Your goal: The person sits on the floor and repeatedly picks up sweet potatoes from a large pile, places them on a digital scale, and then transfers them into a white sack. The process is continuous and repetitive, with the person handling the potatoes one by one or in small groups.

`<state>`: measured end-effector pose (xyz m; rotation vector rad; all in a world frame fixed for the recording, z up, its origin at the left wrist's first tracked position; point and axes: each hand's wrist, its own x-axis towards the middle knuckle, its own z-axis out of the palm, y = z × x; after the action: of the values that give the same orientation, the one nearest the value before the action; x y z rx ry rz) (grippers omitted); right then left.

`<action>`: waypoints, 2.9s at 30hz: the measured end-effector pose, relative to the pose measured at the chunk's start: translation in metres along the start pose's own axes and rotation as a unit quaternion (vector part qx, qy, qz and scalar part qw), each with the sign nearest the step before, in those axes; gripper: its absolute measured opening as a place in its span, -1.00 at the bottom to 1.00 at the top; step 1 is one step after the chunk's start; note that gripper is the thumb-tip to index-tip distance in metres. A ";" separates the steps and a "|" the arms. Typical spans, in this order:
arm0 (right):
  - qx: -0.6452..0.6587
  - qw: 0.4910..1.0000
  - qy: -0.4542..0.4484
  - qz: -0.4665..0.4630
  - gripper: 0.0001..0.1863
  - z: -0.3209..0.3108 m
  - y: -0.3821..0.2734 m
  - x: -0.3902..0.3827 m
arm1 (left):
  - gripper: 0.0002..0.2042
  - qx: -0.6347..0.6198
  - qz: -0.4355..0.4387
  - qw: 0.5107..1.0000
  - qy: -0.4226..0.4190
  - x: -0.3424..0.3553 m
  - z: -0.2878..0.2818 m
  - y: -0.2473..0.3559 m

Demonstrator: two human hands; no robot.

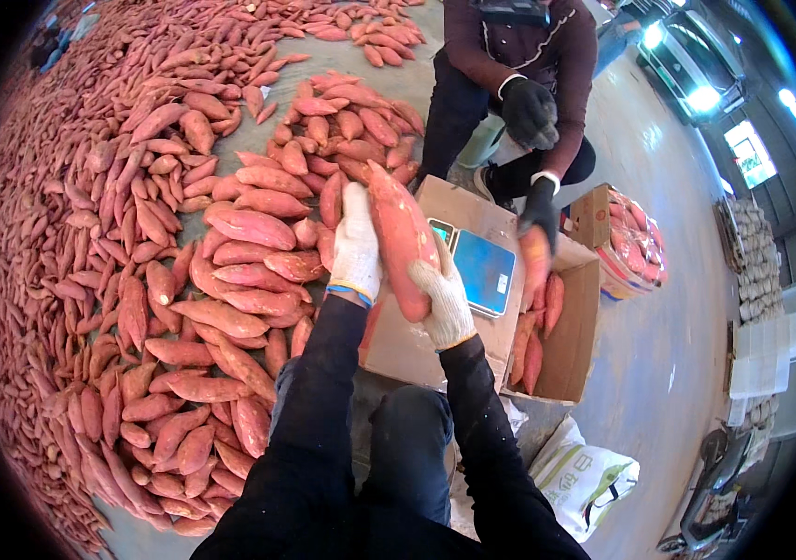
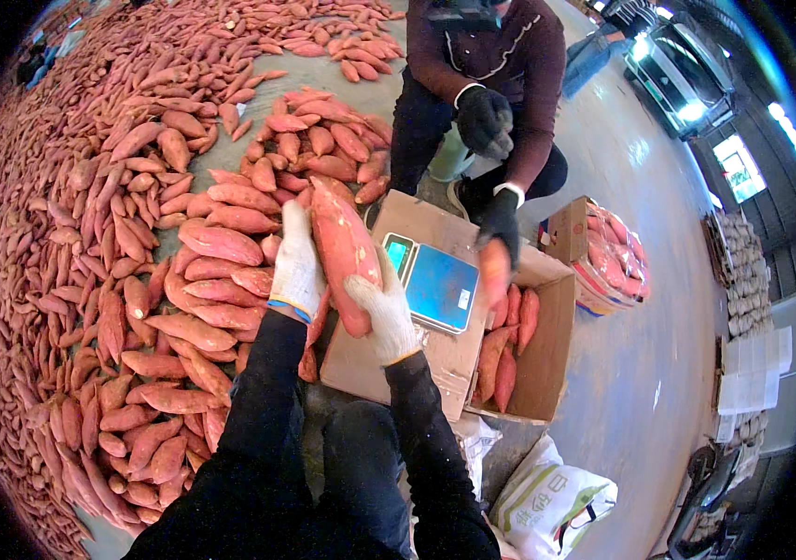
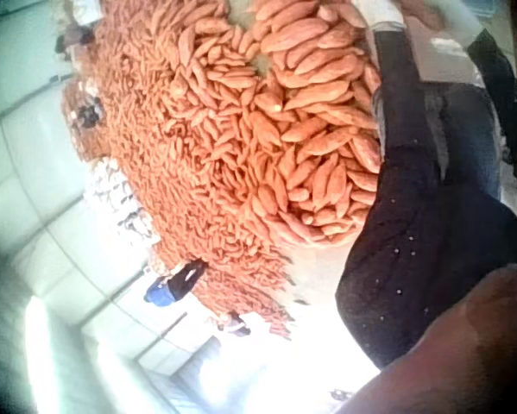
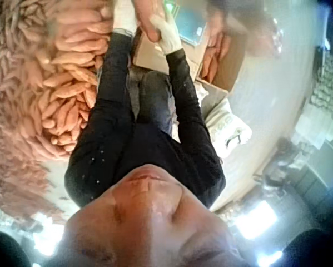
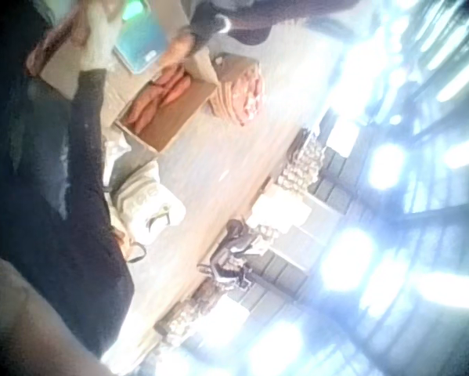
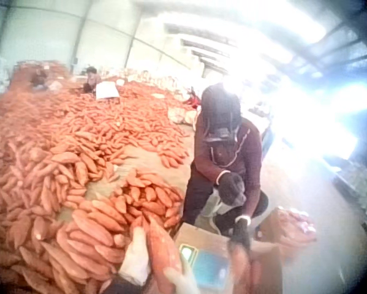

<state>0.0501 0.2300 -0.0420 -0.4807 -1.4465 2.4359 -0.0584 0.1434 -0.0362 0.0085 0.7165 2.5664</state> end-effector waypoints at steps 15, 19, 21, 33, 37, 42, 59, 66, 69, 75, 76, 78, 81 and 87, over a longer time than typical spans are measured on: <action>-0.545 0.766 0.318 -0.125 -0.08 -0.105 0.004 0.007 | -0.66 -0.081 0.005 0.991 -0.106 0.001 -0.037 -0.004; -0.601 0.718 0.333 -0.114 -0.12 -0.112 0.012 0.019 | -0.65 -0.007 0.029 0.995 -0.097 -0.004 -0.038 -0.004; -0.613 0.702 0.344 -0.116 -0.12 -0.116 0.014 0.024 | -0.64 0.116 0.065 0.990 -0.035 -0.016 -0.015 0.001; -0.695 0.640 0.320 -0.067 -0.07 -0.095 0.005 0.025 | -0.60 0.157 0.043 0.987 -0.002 -0.007 -0.030 0.004; -0.695 0.642 0.318 -0.065 -0.04 -0.097 0.004 0.025 | -0.62 0.200 0.054 0.978 0.024 -0.014 -0.014 0.004; -0.662 0.639 0.367 -0.137 -0.04 -0.093 -0.005 0.020 | -0.63 0.286 0.122 0.950 -0.013 -0.013 -0.029 0.005; -0.673 0.670 0.309 -0.047 -0.12 -0.125 0.009 0.058 | -0.59 0.304 -0.057 0.951 0.025 0.015 -0.046 0.004; -0.158 0.945 0.241 -0.156 -0.14 -0.224 -0.085 -0.064 | -0.56 0.403 -0.045 0.914 0.012 0.004 -0.045 0.019; -0.401 0.839 0.359 -0.080 -0.10 -0.309 -0.093 -0.084 | -0.54 0.399 -0.024 0.916 0.008 0.002 -0.048 0.022; -0.634 0.640 0.402 0.163 -0.09 -0.457 -0.003 -0.068 | -0.51 0.357 -0.030 0.933 0.037 0.010 -0.076 0.049; -0.625 0.636 0.411 0.189 -0.07 -0.467 0.014 -0.065 | -0.50 0.333 -0.022 0.941 0.055 0.011 -0.084 0.055; -0.612 0.641 0.407 0.219 -0.06 -0.479 0.039 -0.067 | -0.50 0.137 -0.045 0.989 -0.008 0.006 -0.108 0.077; -0.591 0.671 0.369 0.255 0.07 -0.511 0.068 -0.083 | -0.51 0.224 -0.092 0.941 -0.237 0.016 -0.082 0.067; -0.708 0.586 0.247 0.306 -0.01 -0.511 0.015 -0.082 | -0.57 0.378 0.009 0.909 0.175 0.027 -0.044 0.046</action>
<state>0.3341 0.5964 -0.2714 -1.9564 -2.8471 0.4922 -0.1086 0.0998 -0.0549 -0.1980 1.8081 2.1558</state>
